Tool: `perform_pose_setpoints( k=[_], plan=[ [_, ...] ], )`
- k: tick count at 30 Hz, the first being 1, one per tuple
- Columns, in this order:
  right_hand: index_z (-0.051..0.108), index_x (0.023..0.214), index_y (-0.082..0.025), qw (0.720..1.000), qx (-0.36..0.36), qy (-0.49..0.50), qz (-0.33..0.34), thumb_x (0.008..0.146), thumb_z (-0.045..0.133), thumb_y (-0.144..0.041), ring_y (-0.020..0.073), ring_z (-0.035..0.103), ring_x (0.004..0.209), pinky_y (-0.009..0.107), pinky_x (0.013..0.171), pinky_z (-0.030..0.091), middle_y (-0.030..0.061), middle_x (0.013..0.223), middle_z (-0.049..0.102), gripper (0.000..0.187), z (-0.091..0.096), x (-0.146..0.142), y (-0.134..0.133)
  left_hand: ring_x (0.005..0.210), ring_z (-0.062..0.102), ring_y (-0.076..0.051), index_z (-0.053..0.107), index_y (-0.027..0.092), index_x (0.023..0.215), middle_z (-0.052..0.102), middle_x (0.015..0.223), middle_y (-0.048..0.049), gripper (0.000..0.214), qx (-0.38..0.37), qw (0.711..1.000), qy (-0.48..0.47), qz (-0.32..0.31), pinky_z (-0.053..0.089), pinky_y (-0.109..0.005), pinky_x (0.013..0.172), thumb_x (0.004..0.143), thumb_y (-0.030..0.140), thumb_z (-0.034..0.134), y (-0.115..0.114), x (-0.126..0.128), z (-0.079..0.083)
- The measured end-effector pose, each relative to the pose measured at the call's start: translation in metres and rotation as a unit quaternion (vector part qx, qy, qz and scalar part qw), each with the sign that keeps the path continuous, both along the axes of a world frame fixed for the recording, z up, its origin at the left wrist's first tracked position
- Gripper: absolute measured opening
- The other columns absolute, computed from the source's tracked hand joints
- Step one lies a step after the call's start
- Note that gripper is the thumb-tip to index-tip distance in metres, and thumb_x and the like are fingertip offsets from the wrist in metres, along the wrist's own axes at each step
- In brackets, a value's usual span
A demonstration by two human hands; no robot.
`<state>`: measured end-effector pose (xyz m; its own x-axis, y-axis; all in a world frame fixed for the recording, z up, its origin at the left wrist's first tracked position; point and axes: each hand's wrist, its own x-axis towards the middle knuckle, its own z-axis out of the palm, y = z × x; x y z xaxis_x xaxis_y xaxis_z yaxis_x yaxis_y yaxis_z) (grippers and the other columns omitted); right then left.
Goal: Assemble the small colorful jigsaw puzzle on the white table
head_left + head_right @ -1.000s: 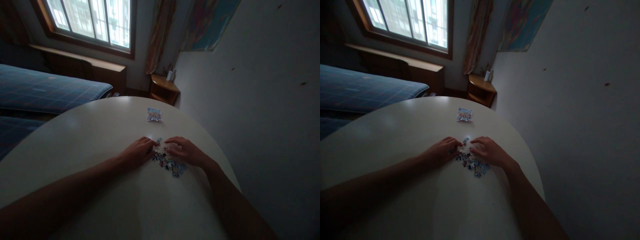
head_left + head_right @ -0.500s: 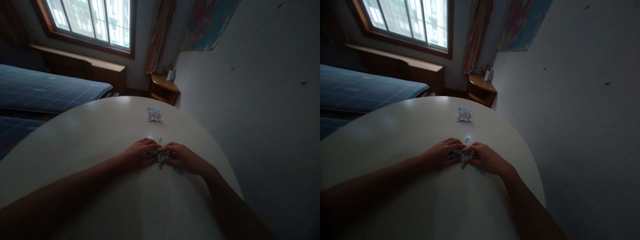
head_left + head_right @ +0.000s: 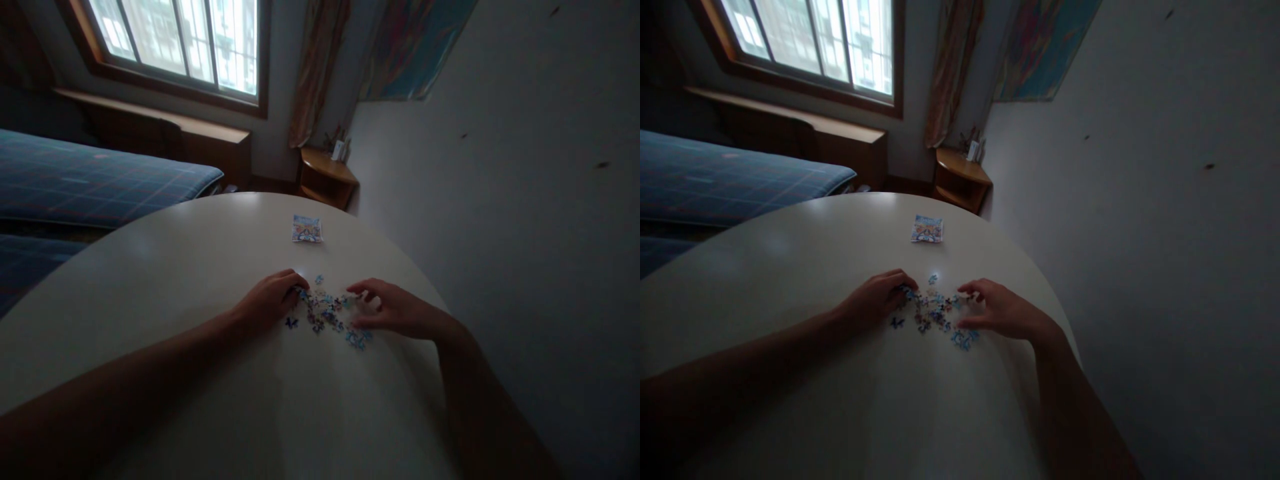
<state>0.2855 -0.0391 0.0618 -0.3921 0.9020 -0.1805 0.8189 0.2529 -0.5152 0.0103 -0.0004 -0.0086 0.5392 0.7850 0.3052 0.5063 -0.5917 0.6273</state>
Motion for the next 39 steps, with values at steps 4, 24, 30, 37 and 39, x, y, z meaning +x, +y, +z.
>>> perform_pose_setpoints(
  k=[4,24,30,37,39],
  plan=[
    [0.055,0.136,-0.02,0.997,-0.047,-0.049,0.037,0.059,0.09,-0.034,0.0247,0.06,0.106,0.036,0.094,0.05,0.0113,0.129,0.055,0.085,0.004,-0.006,-0.012,0.087,0.067,-0.019,0.068,0.019,0.101,0.07,0.099,-0.0053,0.024,-0.016,0.999,-0.029,0.032,0.053,-0.033,0.086,0.085,0.012,0.051,0.005,0.0,0.002],
    [0.02,0.157,-0.019,0.994,0.06,-0.086,0.016,0.059,0.072,-0.079,0.0418,0.007,0.15,0.063,0.119,0.014,0.0201,0.164,0.013,0.126,-0.032,-0.044,-0.009,0.149,0.017,-0.039,0.024,0.008,0.153,0.019,0.161,-0.024,0.096,-0.075,0.958,0.247,-0.125,0.031,-0.05,0.115,0.071,0.03,0.069,-0.006,-0.024,0.042],
    [0.037,0.151,-0.021,0.987,0.126,-0.023,0.093,0.086,0.06,-0.063,0.0335,0.016,0.15,0.054,0.12,0.019,0.0146,0.16,0.029,0.08,-0.049,-0.067,-0.008,0.127,0.053,-0.031,0.056,0.015,0.13,0.057,0.134,-0.0163,0.053,-0.016,0.964,0.239,-0.111,0.041,-0.041,0.108,0.077,0.019,0.061,-0.005,-0.029,0.05],
    [0.066,0.116,-0.022,0.971,0.211,0.054,0.1,0.092,0.065,-0.033,0.0233,0.055,0.118,0.041,0.105,0.043,0.0094,0.124,0.065,0.026,-0.046,-0.062,0.003,0.097,0.068,-0.026,0.068,0.021,0.111,0.071,0.102,-0.0083,0.043,-0.04,0.976,0.213,-0.029,0.051,-0.034,0.086,0.074,0.007,0.053,-0.002,-0.014,0.042],
    [0.067,0.11,-0.021,0.97,0.217,0.051,0.098,0.093,0.063,-0.028,0.022,0.059,0.11,0.038,0.099,0.046,0.0081,0.115,0.069,0.018,-0.044,-0.061,0.004,0.09,0.069,-0.024,0.069,0.023,0.109,0.073,0.096,-0.0059,0.043,-0.04,0.979,0.199,-0.024,0.051,-0.032,0.082,0.074,0.006,0.052,-0.004,-0.01,0.042]
  ],
)
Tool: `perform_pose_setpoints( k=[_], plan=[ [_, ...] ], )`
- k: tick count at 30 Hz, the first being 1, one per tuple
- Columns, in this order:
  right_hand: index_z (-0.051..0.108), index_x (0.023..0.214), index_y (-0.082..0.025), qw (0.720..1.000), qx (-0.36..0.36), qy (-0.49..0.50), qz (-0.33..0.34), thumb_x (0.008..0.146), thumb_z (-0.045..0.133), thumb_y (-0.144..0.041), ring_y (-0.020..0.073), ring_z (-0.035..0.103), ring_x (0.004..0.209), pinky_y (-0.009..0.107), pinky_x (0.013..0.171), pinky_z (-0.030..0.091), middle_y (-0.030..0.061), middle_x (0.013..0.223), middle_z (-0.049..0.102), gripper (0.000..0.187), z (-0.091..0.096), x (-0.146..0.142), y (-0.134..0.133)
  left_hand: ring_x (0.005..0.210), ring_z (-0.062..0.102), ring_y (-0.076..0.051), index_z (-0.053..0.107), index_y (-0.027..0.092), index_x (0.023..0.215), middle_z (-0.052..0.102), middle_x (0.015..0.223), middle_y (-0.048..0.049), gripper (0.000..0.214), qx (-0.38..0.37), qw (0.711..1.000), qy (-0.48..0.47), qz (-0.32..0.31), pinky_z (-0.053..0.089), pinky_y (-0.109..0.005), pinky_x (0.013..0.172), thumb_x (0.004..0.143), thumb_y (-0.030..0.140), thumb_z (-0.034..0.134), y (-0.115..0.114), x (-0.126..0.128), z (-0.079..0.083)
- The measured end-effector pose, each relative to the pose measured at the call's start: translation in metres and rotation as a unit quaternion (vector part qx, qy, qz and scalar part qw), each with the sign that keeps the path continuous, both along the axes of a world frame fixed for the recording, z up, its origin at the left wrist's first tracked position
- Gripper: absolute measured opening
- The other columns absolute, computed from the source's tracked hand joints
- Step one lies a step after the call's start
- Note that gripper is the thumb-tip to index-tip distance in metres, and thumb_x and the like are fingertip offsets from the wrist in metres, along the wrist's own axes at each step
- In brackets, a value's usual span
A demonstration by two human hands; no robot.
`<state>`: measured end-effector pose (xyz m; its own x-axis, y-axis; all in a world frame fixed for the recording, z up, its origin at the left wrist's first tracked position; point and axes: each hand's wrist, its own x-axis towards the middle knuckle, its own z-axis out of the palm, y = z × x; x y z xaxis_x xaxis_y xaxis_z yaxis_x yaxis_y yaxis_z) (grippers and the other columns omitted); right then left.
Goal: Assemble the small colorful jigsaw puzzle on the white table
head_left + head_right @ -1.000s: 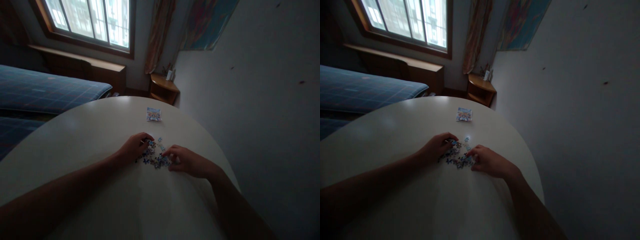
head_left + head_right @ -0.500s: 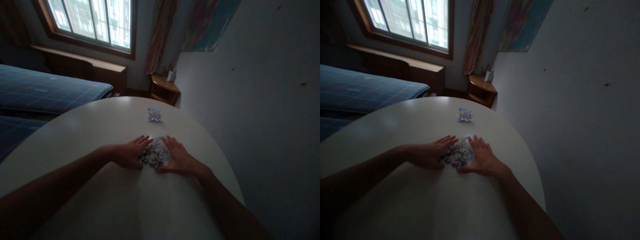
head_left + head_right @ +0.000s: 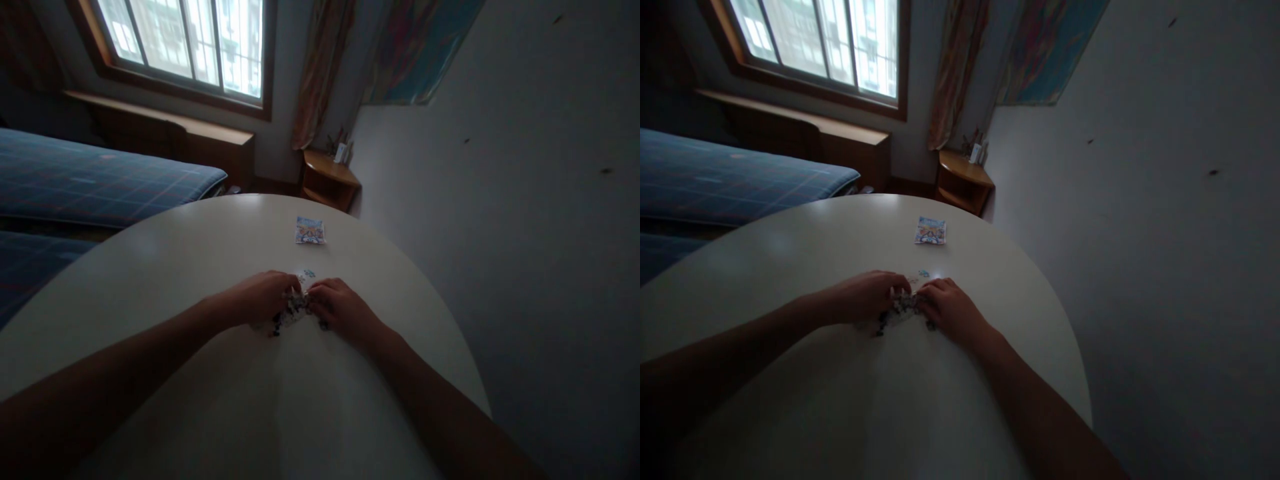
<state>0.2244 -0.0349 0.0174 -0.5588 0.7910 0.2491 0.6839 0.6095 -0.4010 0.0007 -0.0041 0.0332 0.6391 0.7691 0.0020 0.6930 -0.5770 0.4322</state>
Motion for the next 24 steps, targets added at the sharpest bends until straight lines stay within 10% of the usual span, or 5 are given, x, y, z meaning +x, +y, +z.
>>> perform_pose_setpoints(
  k=[10,16,19,24],
  plan=[
    [0.068,0.112,-0.021,0.991,-0.092,0.017,-0.095,0.093,0.058,-0.028,0.0163,0.066,0.08,0.03,0.075,0.051,0.0058,0.096,0.073,0.022,0.024,0.028,-0.001,0.077,0.067,-0.016,0.07,0.017,0.1,0.073,0.087,-0.0038,0.02,-0.02,0.99,-0.142,0.012,0.05,-0.026,0.073,0.083,0.018,0.059,0.007,-0.004,0.01],
    [0.066,0.116,-0.019,0.96,-0.194,-0.123,-0.162,0.068,0.084,-0.046,0.0214,0.066,0.081,0.033,0.073,0.053,0.0099,0.102,0.069,0.058,0.04,0.071,-0.014,0.085,0.068,-0.02,0.066,0.016,0.113,0.072,0.1,-0.0079,0.036,-0.092,0.995,-0.033,0.002,0.051,-0.029,0.075,0.079,0.029,0.067,0.013,-0.031,0.019],
    [0.066,0.114,-0.02,0.952,-0.259,-0.098,-0.131,0.072,0.081,-0.028,0.0188,0.066,0.077,0.03,0.069,0.052,0.0049,0.092,0.069,0.045,0.04,0.061,-0.019,0.106,0.065,-0.029,0.059,0.02,0.128,0.064,0.124,-0.0119,0.071,-0.081,0.994,0.069,-0.01,0.049,-0.034,0.088,0.062,0.029,0.081,0.009,-0.044,0.022],
    [0.069,0.095,-0.019,0.978,-0.197,0.006,-0.072,0.084,0.064,-0.014,0.0148,0.064,0.075,0.027,0.07,0.05,0.0033,0.086,0.069,0.013,0.028,0.015,-0.02,0.097,0.067,-0.027,0.059,0.024,0.129,0.066,0.115,-0.0093,0.067,-0.075,0.991,0.113,-0.018,0.051,-0.033,0.081,0.065,0.025,0.078,0.003,-0.036,0.018]
  ],
)
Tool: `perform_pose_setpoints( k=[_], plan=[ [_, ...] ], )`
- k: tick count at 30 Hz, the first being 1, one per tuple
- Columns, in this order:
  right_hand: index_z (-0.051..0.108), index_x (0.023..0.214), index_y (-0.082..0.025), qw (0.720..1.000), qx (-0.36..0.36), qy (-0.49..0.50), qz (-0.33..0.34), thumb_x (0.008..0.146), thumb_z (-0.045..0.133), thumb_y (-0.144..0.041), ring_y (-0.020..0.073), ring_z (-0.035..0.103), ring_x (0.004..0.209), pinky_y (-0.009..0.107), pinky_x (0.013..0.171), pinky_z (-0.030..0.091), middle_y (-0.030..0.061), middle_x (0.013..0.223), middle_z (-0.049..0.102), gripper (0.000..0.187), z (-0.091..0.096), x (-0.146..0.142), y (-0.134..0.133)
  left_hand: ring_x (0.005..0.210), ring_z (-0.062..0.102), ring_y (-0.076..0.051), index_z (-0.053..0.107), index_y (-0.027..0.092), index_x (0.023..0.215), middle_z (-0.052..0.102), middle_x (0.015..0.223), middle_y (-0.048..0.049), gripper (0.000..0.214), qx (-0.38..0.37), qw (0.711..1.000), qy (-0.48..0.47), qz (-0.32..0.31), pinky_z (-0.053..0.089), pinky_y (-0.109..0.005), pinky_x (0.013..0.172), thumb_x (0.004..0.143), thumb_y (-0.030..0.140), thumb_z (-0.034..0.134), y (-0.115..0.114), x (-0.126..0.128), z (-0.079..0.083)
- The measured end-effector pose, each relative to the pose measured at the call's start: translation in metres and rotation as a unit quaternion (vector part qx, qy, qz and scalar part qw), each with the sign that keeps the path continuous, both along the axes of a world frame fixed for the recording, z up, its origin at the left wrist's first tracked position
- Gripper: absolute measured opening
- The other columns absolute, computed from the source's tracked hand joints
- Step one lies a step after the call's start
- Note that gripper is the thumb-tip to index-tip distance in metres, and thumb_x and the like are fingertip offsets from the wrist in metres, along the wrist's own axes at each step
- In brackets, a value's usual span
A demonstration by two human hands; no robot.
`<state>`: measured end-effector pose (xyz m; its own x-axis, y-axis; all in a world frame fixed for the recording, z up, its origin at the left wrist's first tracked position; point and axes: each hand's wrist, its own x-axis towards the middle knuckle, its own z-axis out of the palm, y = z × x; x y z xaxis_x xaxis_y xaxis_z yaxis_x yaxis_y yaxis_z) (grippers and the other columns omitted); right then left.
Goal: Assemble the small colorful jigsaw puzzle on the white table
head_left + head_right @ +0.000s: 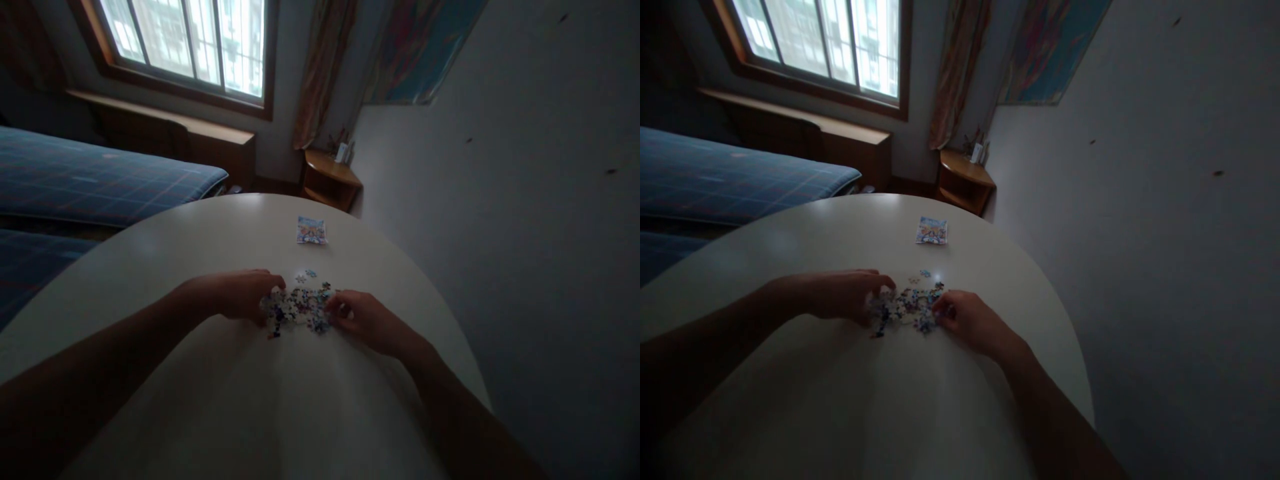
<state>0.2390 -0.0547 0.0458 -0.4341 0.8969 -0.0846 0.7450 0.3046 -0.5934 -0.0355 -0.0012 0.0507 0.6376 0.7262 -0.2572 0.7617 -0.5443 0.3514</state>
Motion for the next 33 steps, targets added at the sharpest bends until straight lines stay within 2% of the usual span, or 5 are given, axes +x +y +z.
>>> perform_pose_setpoints(
  k=[5,12,20,26,33],
  plan=[
    [0.067,0.105,-0.021,0.991,0.135,0.025,0.009,0.085,0.067,-0.023,0.0184,0.064,0.092,0.034,0.085,0.051,0.0068,0.102,0.068,0.02,-0.012,-0.019,0.003,0.101,0.066,-0.027,0.063,0.022,0.117,0.068,0.11,-0.0083,0.041,0.048,0.997,-0.064,-0.009,0.049,-0.034,0.087,0.076,0.023,0.068,-0.005,0.022,-0.002],
    [0.024,0.155,-0.021,0.986,0.126,-0.105,0.027,0.061,0.07,-0.08,0.0391,0.016,0.149,0.062,0.119,0.012,0.0183,0.161,0.024,0.121,-0.03,-0.012,0.016,0.127,0.049,-0.034,0.047,0.018,0.139,0.053,0.138,-0.0154,0.086,0.049,0.997,-0.052,-0.036,0.04,-0.041,0.104,0.063,0.039,0.082,-0.006,0.016,0.006],
    [0.037,0.149,-0.014,0.982,0.147,-0.024,0.119,0.07,0.077,-0.063,0.0329,0.032,0.145,0.052,0.119,0.026,0.0195,0.153,0.04,0.101,-0.027,-0.027,0.014,0.107,0.061,-0.03,0.055,0.013,0.123,0.061,0.12,-0.0143,0.058,0.02,0.998,-0.051,-0.011,0.047,-0.036,0.09,0.071,0.033,0.075,-0.012,0.033,0.007],
    [0.061,0.12,-0.019,0.975,0.203,0.042,0.084,0.089,0.065,-0.029,0.0241,0.055,0.119,0.043,0.104,0.044,0.0129,0.124,0.064,0.033,-0.033,-0.03,0.018,0.093,0.066,-0.027,0.062,0.017,0.108,0.07,0.106,-0.011,0.027,0.061,0.995,-0.072,0.008,0.047,-0.033,0.077,0.082,0.024,0.06,-0.01,0.036,0.001],
    [0.067,0.108,-0.02,0.978,0.191,0.08,0.018,0.092,0.061,-0.022,0.0203,0.063,0.1,0.037,0.091,0.049,0.0079,0.102,0.071,0.017,-0.037,-0.026,0.028,0.081,0.068,-0.024,0.07,0.02,0.099,0.073,0.093,-0.0076,0.022,0.031,0.994,-0.107,0.01,0.047,-0.031,0.072,0.085,0.03,0.057,-0.004,0.029,0.008]
  ],
)
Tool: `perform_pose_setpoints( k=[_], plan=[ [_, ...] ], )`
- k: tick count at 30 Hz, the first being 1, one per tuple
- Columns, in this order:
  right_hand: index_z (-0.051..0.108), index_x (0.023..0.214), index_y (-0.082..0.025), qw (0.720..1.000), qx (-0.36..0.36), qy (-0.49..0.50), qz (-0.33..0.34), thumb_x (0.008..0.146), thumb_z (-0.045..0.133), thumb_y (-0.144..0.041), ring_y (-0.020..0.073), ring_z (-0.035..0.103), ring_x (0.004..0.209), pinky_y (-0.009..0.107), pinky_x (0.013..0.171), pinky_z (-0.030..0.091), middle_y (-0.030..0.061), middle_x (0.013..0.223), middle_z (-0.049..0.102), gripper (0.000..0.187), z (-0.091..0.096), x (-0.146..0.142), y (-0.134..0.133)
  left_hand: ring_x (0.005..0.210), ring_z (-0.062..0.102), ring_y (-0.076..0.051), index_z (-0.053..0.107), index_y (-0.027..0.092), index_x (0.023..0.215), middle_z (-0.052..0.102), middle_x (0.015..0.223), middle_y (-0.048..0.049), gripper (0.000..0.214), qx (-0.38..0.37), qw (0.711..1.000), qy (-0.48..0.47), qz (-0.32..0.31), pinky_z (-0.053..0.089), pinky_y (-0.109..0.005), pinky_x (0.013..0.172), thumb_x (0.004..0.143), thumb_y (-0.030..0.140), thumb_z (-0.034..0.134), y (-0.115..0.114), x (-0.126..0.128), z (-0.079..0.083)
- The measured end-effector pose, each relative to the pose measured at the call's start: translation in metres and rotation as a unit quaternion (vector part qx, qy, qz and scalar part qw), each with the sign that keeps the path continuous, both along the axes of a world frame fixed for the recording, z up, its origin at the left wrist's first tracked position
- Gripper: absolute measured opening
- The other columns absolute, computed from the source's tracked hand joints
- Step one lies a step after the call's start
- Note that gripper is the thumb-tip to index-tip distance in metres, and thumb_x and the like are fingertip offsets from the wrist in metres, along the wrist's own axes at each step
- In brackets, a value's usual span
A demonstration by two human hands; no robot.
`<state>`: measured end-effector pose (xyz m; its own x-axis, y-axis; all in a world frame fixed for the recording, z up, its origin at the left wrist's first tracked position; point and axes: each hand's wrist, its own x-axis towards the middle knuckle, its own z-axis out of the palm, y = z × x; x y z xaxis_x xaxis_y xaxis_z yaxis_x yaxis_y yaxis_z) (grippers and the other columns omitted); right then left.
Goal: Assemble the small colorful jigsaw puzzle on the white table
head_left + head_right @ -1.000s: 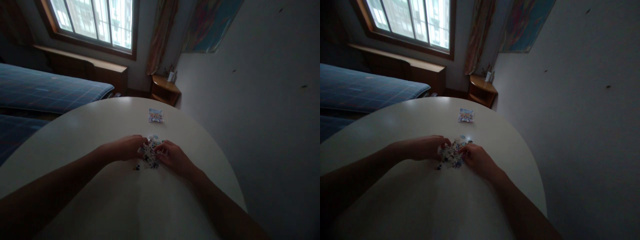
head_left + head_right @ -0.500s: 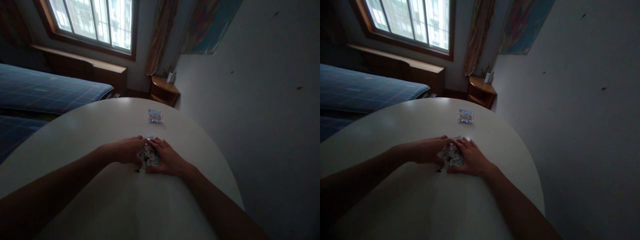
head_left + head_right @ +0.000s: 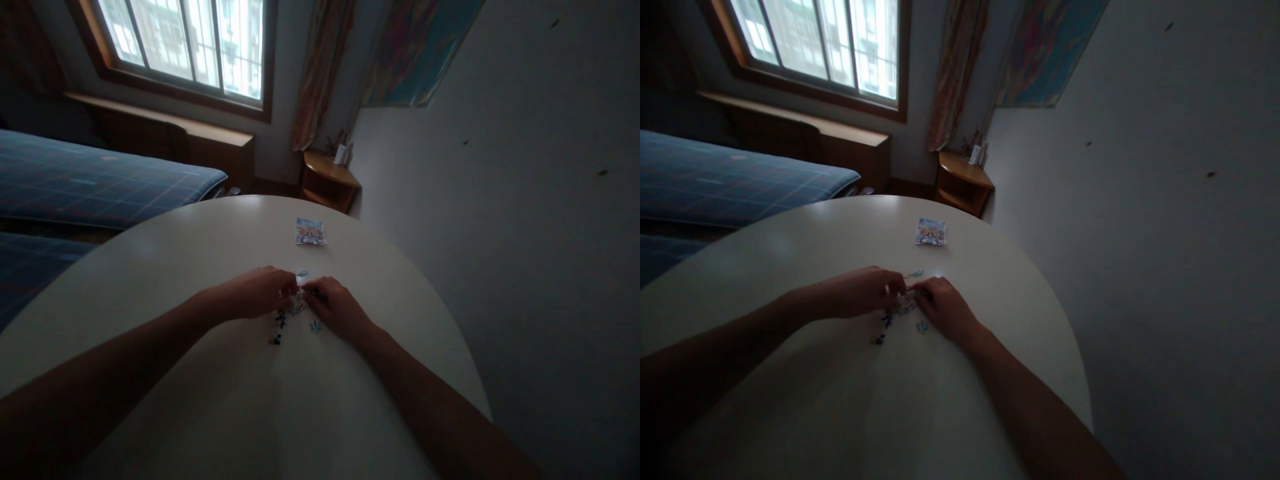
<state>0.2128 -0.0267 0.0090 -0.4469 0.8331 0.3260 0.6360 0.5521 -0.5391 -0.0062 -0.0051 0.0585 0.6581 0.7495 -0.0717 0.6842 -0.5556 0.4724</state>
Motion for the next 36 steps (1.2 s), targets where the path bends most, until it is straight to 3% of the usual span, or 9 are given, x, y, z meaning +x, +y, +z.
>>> perform_pose_setpoints(
  k=[5,8,12,16,21,24,27,31,36],
  plan=[
    [0.067,0.109,-0.019,0.992,-0.042,0.105,-0.05,0.094,0.059,-0.029,0.0166,0.066,0.085,0.03,0.078,0.051,0.0063,0.099,0.072,0.02,0.001,0.0,0.001,0.109,0.062,-0.032,0.059,0.023,0.129,0.063,0.125,-0.0116,0.071,-0.018,0.998,0.046,-0.037,0.047,-0.038,0.091,0.063,0.042,0.079,-0.006,-0.014,0.008],
    [0.063,0.117,-0.02,0.985,-0.064,0.156,-0.041,0.098,0.051,-0.034,0.0154,0.066,0.082,0.029,0.075,0.051,0.0055,0.098,0.072,0.027,0.002,-0.002,-0.001,0.116,0.057,-0.034,0.058,0.023,0.13,0.058,0.129,-0.0125,0.082,-0.006,0.997,0.062,-0.044,0.045,-0.04,0.097,0.054,0.042,0.084,-0.011,-0.016,0.006],
    [0.059,0.124,-0.021,0.989,-0.066,0.132,-0.005,0.102,0.041,-0.036,0.017,0.066,0.091,0.034,0.084,0.052,0.007,0.105,0.071,0.032,0.006,0.003,-0.002,0.107,0.063,-0.031,0.06,0.021,0.124,0.063,0.121,-0.0118,0.061,0.006,0.997,0.061,-0.036,0.047,-0.038,0.092,0.068,0.036,0.077,-0.011,-0.007,-0.003],
    [0.056,0.132,-0.022,0.996,-0.034,-0.008,0.076,0.1,0.044,-0.047,0.0243,0.052,0.128,0.046,0.109,0.039,0.0137,0.135,0.058,0.043,0.015,0.023,-0.004,0.095,0.067,-0.028,0.065,0.019,0.111,0.07,0.107,-0.0104,0.032,0.027,0.998,0.052,-0.021,0.048,-0.036,0.08,0.08,0.027,0.066,-0.006,0.003,-0.012],
    [0.018,0.157,-0.014,0.972,-0.117,-0.203,0.018,0.065,0.068,-0.079,0.0375,0.014,0.15,0.058,0.12,0.013,0.0211,0.162,0.018,0.123,0.016,0.035,-0.013,0.083,0.067,-0.024,0.069,0.019,0.096,0.072,0.094,-0.0074,0.015,0.048,0.999,0.012,-0.008,0.048,-0.033,0.075,0.085,0.024,0.06,0.001,0.007,-0.018],
    [0.01,0.158,-0.013,0.967,-0.12,-0.223,0.006,0.063,0.062,-0.086,0.0367,0.006,0.151,0.058,0.121,0.007,0.0204,0.164,0.011,0.131,0.01,0.025,-0.014,0.091,0.067,-0.025,0.067,0.019,0.104,0.072,0.101,-0.0084,0.024,0.078,0.996,-0.037,-0.002,0.049,-0.035,0.083,0.087,0.034,0.061,0.007,0.007,-0.025],
    [0.011,0.158,-0.015,0.975,-0.079,-0.206,0.015,0.064,0.06,-0.086,0.0353,0.009,0.151,0.057,0.121,0.009,0.0179,0.164,0.014,0.128,0.004,0.014,-0.012,0.123,0.056,-0.028,0.055,0.016,0.129,0.061,0.134,-0.0139,0.049,0.131,0.985,-0.097,0.061,0.041,-0.04,0.104,0.091,0.048,0.053,0.011,0.01,-0.037],
    [0.011,0.158,-0.014,0.982,-0.035,-0.185,0.013,0.066,0.061,-0.084,0.0351,0.011,0.151,0.057,0.121,0.011,0.0174,0.163,0.017,0.126,-0.002,0.006,-0.01,0.149,0.024,-0.029,0.033,0.008,0.149,0.032,0.158,-0.0187,0.064,0.064,0.996,-0.053,0.036,0.017,-0.047,0.12,0.099,0.047,0.031,0.008,0.022,-0.052],
    [0.016,0.157,-0.011,0.987,-0.032,-0.158,-0.008,0.062,0.066,-0.082,0.0384,0.013,0.15,0.059,0.12,0.017,0.0229,0.161,0.02,0.129,-0.007,0.005,-0.012,0.151,0.016,-0.029,0.022,0.007,0.153,0.022,0.162,-0.0186,0.07,0.021,0.996,-0.085,0.002,0.017,-0.046,0.121,0.097,0.047,0.032,-0.005,0.032,-0.055]
  ],
)
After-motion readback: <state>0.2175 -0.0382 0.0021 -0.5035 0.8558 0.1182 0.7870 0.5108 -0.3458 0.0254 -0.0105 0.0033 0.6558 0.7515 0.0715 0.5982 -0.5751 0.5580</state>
